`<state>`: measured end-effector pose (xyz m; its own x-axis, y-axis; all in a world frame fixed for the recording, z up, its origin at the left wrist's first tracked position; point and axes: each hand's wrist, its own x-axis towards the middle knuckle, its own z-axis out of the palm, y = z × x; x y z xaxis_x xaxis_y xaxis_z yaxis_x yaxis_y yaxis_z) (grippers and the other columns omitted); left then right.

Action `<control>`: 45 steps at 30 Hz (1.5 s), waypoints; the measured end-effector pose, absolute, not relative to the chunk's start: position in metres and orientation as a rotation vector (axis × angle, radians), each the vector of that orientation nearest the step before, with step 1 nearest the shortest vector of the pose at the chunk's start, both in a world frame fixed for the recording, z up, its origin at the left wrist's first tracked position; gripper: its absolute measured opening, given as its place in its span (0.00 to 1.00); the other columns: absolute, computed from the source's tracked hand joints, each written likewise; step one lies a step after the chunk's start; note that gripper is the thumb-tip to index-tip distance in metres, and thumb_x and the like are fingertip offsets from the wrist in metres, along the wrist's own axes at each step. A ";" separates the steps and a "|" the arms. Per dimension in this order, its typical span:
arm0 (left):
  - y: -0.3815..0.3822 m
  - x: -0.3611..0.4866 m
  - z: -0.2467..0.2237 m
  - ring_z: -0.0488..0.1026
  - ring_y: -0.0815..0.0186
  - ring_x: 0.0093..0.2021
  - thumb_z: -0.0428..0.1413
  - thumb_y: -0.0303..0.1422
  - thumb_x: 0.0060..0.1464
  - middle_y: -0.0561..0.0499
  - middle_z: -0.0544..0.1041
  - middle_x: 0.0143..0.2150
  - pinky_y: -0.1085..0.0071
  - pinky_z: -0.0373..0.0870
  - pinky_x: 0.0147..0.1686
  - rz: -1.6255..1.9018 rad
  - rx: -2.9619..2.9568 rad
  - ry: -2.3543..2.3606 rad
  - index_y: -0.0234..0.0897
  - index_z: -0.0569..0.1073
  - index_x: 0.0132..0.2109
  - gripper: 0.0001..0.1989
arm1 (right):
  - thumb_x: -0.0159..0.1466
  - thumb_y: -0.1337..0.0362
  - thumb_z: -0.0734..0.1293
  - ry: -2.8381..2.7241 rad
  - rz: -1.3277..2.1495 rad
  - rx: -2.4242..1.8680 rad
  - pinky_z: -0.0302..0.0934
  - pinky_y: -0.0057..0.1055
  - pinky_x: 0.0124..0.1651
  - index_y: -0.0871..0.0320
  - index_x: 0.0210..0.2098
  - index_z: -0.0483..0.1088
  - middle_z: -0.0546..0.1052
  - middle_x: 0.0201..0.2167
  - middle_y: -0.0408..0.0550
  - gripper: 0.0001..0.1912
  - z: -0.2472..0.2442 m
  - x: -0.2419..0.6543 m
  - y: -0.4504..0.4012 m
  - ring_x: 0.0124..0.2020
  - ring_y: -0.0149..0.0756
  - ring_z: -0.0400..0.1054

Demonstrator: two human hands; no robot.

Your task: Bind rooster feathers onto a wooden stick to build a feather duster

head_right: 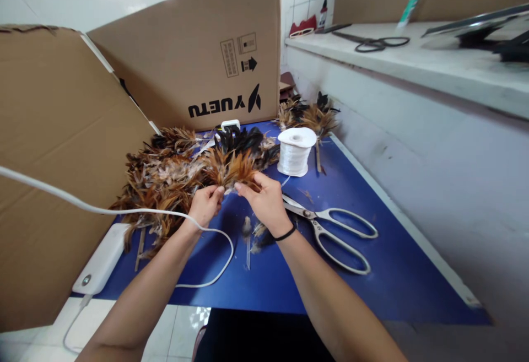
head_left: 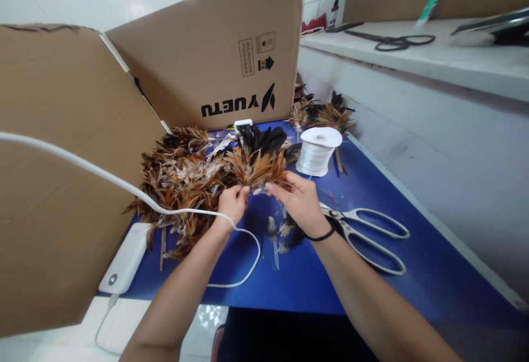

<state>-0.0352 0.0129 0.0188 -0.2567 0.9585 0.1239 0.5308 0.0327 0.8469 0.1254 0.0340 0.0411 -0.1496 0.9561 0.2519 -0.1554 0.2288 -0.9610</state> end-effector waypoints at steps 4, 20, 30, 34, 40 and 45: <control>0.012 -0.033 0.018 0.61 0.71 0.18 0.48 0.43 0.53 0.54 0.64 0.16 0.74 0.56 0.21 1.098 1.559 1.832 0.36 0.66 0.22 0.18 | 0.53 0.61 0.68 -1.334 1.000 -0.870 0.62 0.29 0.32 0.60 0.30 0.70 0.73 0.25 0.43 0.08 0.042 0.126 0.046 0.26 0.30 0.66; 0.012 -0.029 0.016 0.61 0.71 0.18 0.47 0.42 0.54 0.53 0.65 0.16 0.74 0.55 0.22 1.030 1.591 1.830 0.36 0.66 0.22 0.18 | 0.55 0.61 0.66 -1.547 0.703 -0.979 0.58 0.27 0.30 0.60 0.28 0.70 0.72 0.24 0.43 0.08 0.053 0.130 0.061 0.25 0.29 0.63; 0.021 -0.028 0.007 0.62 0.71 0.17 0.48 0.39 0.53 0.55 0.64 0.15 0.74 0.57 0.22 1.029 1.565 1.848 0.36 0.65 0.21 0.16 | 0.51 0.60 0.69 -1.504 1.285 -0.908 0.58 0.26 0.24 0.61 0.27 0.70 0.71 0.18 0.41 0.10 0.037 0.124 0.043 0.20 0.28 0.64; 0.020 -0.026 0.004 0.63 0.70 0.18 0.47 0.39 0.54 0.54 0.66 0.16 0.74 0.57 0.23 1.009 1.616 1.848 0.35 0.67 0.24 0.15 | 0.54 0.62 0.67 -1.612 1.114 -0.981 0.61 0.27 0.29 0.60 0.27 0.69 0.73 0.21 0.42 0.07 0.016 0.121 0.053 0.23 0.30 0.68; 0.018 -0.023 0.007 0.63 0.70 0.19 0.45 0.35 0.55 0.53 0.66 0.17 0.74 0.57 0.24 0.968 1.687 1.862 0.36 0.66 0.24 0.14 | 0.57 0.65 0.64 -1.719 0.866 -1.027 0.59 0.25 0.29 0.58 0.25 0.64 0.74 0.22 0.42 0.06 0.021 0.117 0.046 0.26 0.31 0.69; 0.017 -0.021 0.011 0.62 0.70 0.18 0.46 0.35 0.54 0.53 0.65 0.17 0.74 0.56 0.23 0.970 1.663 1.858 0.36 0.66 0.24 0.14 | 0.57 0.67 0.63 -1.734 0.765 -1.030 0.56 0.24 0.29 0.58 0.22 0.60 0.72 0.21 0.43 0.09 0.029 0.114 0.041 0.24 0.30 0.65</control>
<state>-0.0214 0.0173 0.0106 -0.1619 0.9801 0.1148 0.6546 0.0196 0.7557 0.1144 0.0407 0.0293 -0.1988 0.8918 0.4065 0.3008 0.4502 -0.8407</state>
